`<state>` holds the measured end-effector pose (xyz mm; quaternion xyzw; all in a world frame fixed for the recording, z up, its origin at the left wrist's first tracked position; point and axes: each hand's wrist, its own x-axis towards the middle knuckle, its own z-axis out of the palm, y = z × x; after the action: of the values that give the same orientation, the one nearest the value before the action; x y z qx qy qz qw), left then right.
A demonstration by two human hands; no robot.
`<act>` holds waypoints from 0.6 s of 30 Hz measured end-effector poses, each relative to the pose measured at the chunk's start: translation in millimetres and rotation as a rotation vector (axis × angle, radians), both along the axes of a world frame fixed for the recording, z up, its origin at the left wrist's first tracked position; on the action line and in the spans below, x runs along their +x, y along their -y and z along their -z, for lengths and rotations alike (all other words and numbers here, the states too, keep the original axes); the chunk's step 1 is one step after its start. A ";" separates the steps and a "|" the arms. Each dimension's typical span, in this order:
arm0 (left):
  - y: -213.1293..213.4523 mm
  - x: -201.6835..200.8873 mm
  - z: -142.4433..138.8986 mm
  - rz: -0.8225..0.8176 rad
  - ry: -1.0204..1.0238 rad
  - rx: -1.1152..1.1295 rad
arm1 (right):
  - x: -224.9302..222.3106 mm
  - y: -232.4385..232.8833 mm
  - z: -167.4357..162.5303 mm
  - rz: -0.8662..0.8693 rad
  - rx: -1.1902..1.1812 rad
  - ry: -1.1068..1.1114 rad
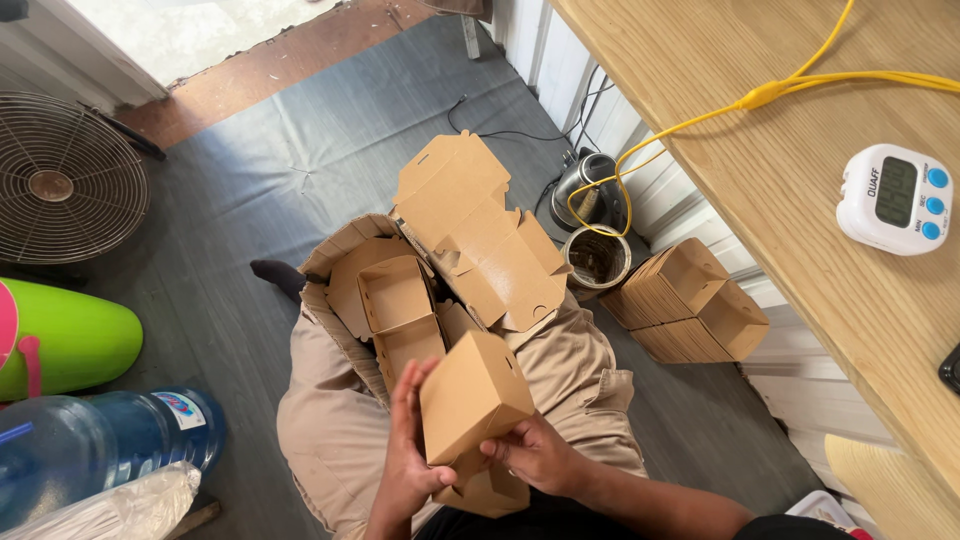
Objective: The person sits on the floor and folds flat cardboard takeout box blanks into open boxes, pressing the panels and tabs to shape them, and sets finished boxes on a stack beside them. They work through the blanks one at a time on their lap.
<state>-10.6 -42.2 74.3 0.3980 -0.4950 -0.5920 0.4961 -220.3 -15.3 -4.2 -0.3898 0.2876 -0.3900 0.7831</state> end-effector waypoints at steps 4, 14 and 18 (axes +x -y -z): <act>-0.2 -1.6 0.7 -0.041 0.105 0.016 | -1.6 3.2 -10.5 -0.020 0.049 0.023; -0.9 5.6 -6.2 -0.020 0.411 -0.094 | -7.0 4.3 -8.2 -0.057 0.006 -0.086; 2.3 12.2 1.4 0.029 0.186 -0.114 | -18.2 12.1 -17.4 -0.196 0.023 0.096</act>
<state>1.5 -44.4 72.9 0.4153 -0.5775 -0.5303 0.4612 -238.5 -27.3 13.1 -0.3881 0.2146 -0.3263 0.8348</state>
